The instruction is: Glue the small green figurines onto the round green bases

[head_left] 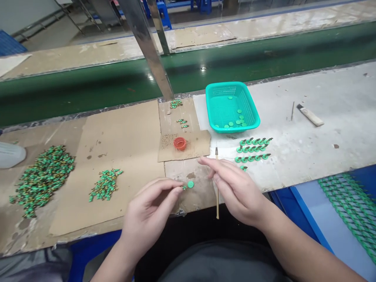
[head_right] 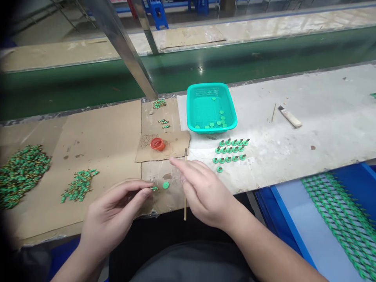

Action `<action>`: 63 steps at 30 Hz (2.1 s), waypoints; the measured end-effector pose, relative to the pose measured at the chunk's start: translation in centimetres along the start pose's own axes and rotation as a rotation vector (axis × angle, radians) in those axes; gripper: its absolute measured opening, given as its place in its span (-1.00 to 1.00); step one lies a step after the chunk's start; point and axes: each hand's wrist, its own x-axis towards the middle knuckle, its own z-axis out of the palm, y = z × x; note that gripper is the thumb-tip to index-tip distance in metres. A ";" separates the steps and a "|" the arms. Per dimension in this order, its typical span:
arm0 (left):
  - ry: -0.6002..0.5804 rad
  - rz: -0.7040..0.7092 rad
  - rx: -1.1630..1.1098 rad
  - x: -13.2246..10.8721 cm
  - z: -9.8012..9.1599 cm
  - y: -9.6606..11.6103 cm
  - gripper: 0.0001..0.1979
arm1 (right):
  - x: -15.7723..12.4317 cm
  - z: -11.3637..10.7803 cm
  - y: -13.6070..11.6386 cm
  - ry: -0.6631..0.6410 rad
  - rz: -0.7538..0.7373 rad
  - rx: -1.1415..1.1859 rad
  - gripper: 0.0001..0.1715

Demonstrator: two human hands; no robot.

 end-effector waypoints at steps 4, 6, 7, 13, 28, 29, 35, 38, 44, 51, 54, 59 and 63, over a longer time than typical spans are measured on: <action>-0.111 0.150 0.106 1.1 0.4 -0.4 -0.86 | 0.4 0.8 -0.2 0.110 0.063 0.176 -0.65; -0.119 0.165 0.128 1.3 0.5 -0.6 -0.87 | 0.6 1.5 -0.4 0.182 0.134 0.348 -0.67; -0.115 0.165 0.134 1.3 0.5 -0.7 -0.88 | 0.7 1.7 -0.5 0.201 0.158 0.414 -0.65; -0.089 0.141 0.143 1.0 0.7 -1.0 -0.88 | 0.2 2.1 0.2 0.142 0.213 0.402 -0.89; -0.082 0.230 0.210 0.6 1.1 -1.6 -0.87 | -0.4 0.8 0.0 0.103 0.126 0.127 -0.89; -0.087 0.235 0.208 0.6 1.1 -1.6 -0.86 | -0.5 0.5 -0.1 0.094 0.092 0.074 -0.87; -0.088 0.245 0.204 0.6 1.3 -1.8 -0.88 | -1.6 -0.8 -0.8 0.019 0.086 -0.044 -0.83; -0.087 0.247 0.230 0.6 1.3 -1.9 -0.89 | -1.9 -0.9 -0.8 -0.002 0.093 -0.067 -0.79; -0.091 0.262 0.234 0.8 1.4 -1.8 -0.91 | -1.4 -1.0 -0.9 0.048 0.121 -0.074 -0.84; -0.101 0.243 0.209 0.7 1.4 -2.2 -0.94 | -0.9 -0.3 -1.0 0.072 0.168 -0.086 -0.81; -0.107 0.260 0.203 0.8 1.3 -2.3 -0.93 | -0.8 0.2 -0.7 0.074 0.183 -0.086 -0.77; -0.124 0.266 0.197 0.8 1.4 -2.2 -0.92 | -0.5 0.4 -0.6 0.051 0.188 -0.036 -0.74; -0.118 0.256 0.175 0.9 1.4 -2.2 -0.91 | -0.4 0.1 -0.6 0.028 0.185 -0.072 -0.75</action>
